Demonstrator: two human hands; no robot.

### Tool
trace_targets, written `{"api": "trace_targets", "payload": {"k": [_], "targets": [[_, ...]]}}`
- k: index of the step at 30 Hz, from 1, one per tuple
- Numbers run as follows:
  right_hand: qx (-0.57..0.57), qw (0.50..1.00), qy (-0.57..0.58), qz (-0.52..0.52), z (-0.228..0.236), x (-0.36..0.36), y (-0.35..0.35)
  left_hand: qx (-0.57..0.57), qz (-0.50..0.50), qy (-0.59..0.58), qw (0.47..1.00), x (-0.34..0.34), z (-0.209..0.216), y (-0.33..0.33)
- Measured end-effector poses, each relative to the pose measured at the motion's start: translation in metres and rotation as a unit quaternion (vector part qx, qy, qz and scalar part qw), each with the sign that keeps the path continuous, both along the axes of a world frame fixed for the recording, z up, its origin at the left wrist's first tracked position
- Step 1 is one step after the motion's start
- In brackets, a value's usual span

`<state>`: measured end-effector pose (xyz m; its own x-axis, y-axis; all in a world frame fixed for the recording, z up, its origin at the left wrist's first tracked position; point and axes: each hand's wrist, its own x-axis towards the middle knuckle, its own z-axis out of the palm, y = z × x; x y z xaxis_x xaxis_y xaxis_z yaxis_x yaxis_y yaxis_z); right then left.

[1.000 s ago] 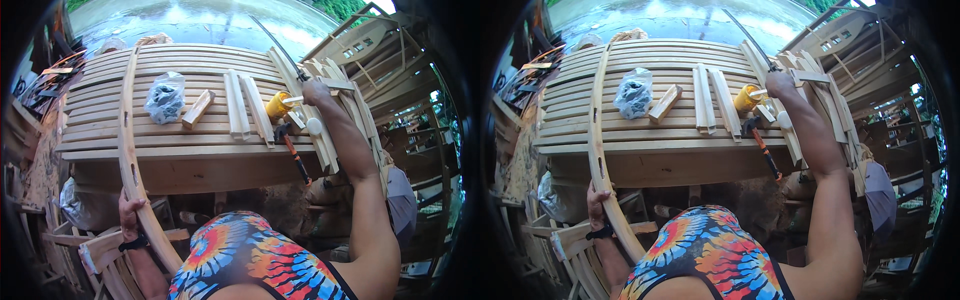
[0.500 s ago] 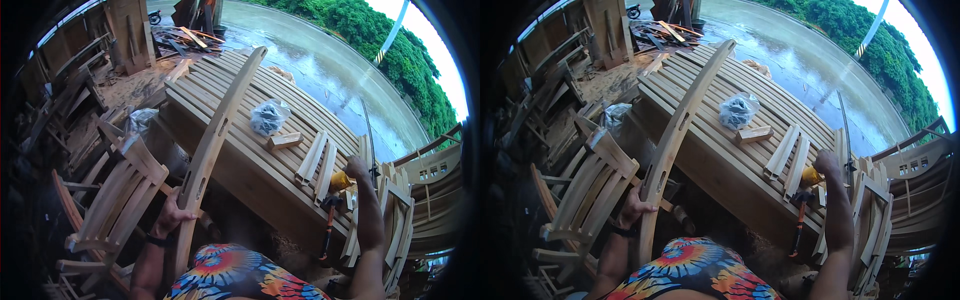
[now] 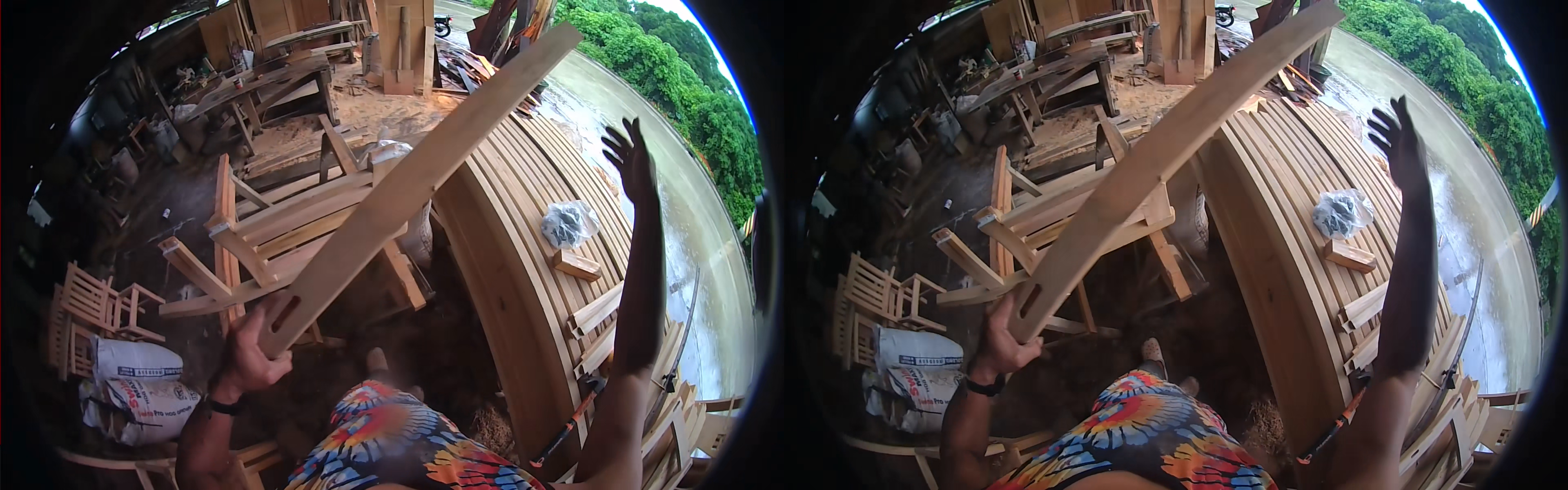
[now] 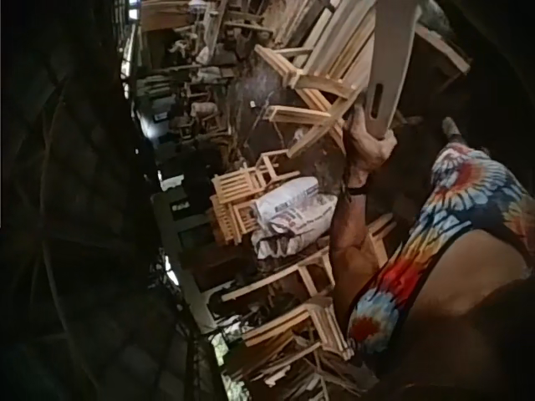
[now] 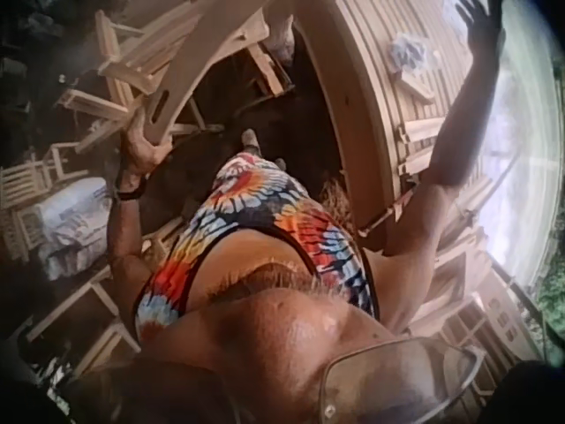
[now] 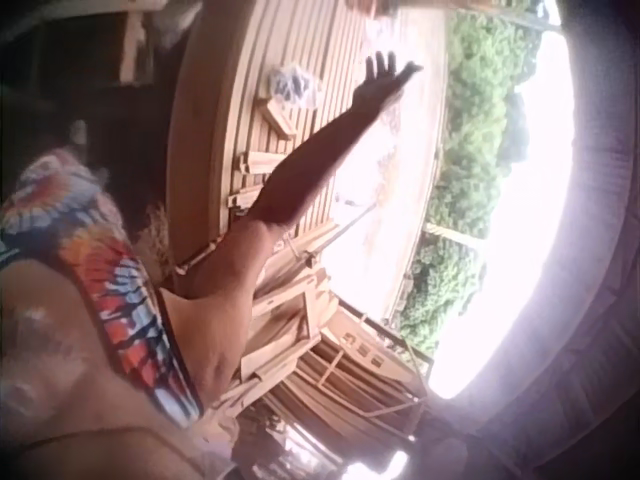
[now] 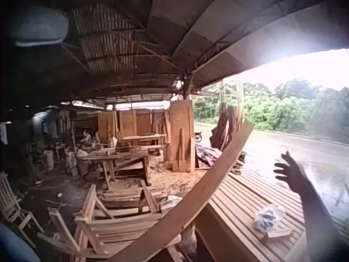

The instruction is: The person applies glue to wooden chair components using a brush, joins the backrest and seat frame sections by hand, and secures the assembly with a hammer and a large bar clamp.

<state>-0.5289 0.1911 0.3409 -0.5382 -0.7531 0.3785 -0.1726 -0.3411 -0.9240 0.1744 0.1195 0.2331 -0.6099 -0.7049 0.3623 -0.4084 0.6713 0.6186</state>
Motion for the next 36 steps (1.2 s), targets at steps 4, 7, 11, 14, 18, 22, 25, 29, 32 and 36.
{"api": "trace_targets", "payload": {"k": [4,7,11,14,18,22,25,29,32,36], "targets": [[-0.057,0.998,-0.027,0.016,0.065,0.021,-0.069,-0.084,0.117,-0.063,0.988,0.064,0.056,0.012],[-0.05,0.999,0.003,0.022,0.076,0.034,-0.123,-0.132,0.131,-0.103,0.977,0.1,0.086,0.014],[0.007,0.996,-0.018,0.082,0.064,0.057,-0.192,-0.196,0.147,-0.173,0.954,0.132,0.106,0.013],[0.032,0.989,-0.083,0.122,0.047,0.09,-0.229,-0.195,0.143,-0.191,0.951,0.159,0.109,-0.002],[0.087,0.972,-0.112,0.189,0.007,0.107,-0.262,-0.171,0.149,-0.187,0.956,0.184,0.12,-0.043],[0.111,0.988,-0.025,0.108,-0.044,0.155,-0.308,-0.192,0.173,-0.218,0.941,0.223,0.122,-0.106],[0.09,0.977,-0.002,0.192,-0.089,0.104,-0.339,-0.193,0.135,-0.222,0.946,0.227,0.117,-0.165],[0.136,0.987,-0.078,0.03,-0.147,0.157,-0.385,-0.219,0.116,-0.186,0.951,0.262,0.098,-0.22],[0.172,0.976,-0.089,0.101,-0.149,0.253,-0.392,-0.191,0.159,-0.232,0.94,0.317,0.11,-0.234],[0.197,0.975,-0.102,0.021,-0.162,0.159,-0.371,-0.119,0.169,-0.225,0.952,0.263,0.105,-0.272]]}}
